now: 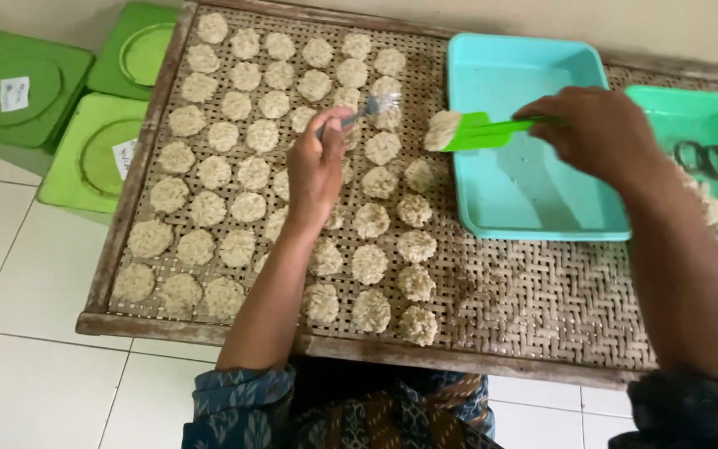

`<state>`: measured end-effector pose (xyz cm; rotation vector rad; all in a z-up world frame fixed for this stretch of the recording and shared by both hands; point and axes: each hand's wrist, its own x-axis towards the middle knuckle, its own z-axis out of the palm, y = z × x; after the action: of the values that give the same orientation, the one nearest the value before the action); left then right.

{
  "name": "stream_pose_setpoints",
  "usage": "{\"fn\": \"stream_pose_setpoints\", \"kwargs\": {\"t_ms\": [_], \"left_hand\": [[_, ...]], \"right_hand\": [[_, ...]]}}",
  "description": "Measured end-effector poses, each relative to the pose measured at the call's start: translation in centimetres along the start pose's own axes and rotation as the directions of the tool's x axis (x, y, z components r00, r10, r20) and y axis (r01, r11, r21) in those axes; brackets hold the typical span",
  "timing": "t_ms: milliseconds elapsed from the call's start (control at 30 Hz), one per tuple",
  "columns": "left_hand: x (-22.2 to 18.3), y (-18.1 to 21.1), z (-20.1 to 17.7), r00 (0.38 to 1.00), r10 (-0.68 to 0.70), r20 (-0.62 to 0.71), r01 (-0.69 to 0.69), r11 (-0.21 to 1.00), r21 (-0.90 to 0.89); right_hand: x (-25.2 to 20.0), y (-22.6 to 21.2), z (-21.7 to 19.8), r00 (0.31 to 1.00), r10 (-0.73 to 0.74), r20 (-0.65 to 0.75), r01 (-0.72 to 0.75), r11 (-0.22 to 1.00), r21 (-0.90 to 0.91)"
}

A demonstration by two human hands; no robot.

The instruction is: Arrange small food patties onto a woven drying rack using a fork and a spatula

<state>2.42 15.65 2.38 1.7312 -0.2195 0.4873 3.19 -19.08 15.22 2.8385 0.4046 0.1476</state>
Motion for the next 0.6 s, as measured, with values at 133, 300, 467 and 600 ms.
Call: {"fn": "stream_pose_setpoints", "kwargs": {"t_ms": [133,300,467,600], "left_hand": [[-0.8,-1.0,0.7,0.999,0.036,0.034,-0.036,0.999,0.005],[-1.8,-2.7,2.8,0.992,-0.029,0.124,0.040,0.995,-0.090],[-2.5,0.0,3.7,0.987,-0.021,0.161,0.052,0.981,-0.187],[-2.6,0.9,4.5,0.987,0.030,0.156,-0.003,0.985,-0.171]], "right_hand": [[2.8,-3.6,1.5,0.996,-0.074,-0.058,0.064,0.987,-0.150],[4.5,-5.2,3.8,0.991,-0.107,-0.076,0.100,0.991,-0.094],[4.8,-5.7,4.8,0.997,-0.070,-0.017,0.067,0.987,-0.143],[4.6,-6.4,4.4,0.998,-0.068,0.005,0.068,0.978,-0.199]]}}
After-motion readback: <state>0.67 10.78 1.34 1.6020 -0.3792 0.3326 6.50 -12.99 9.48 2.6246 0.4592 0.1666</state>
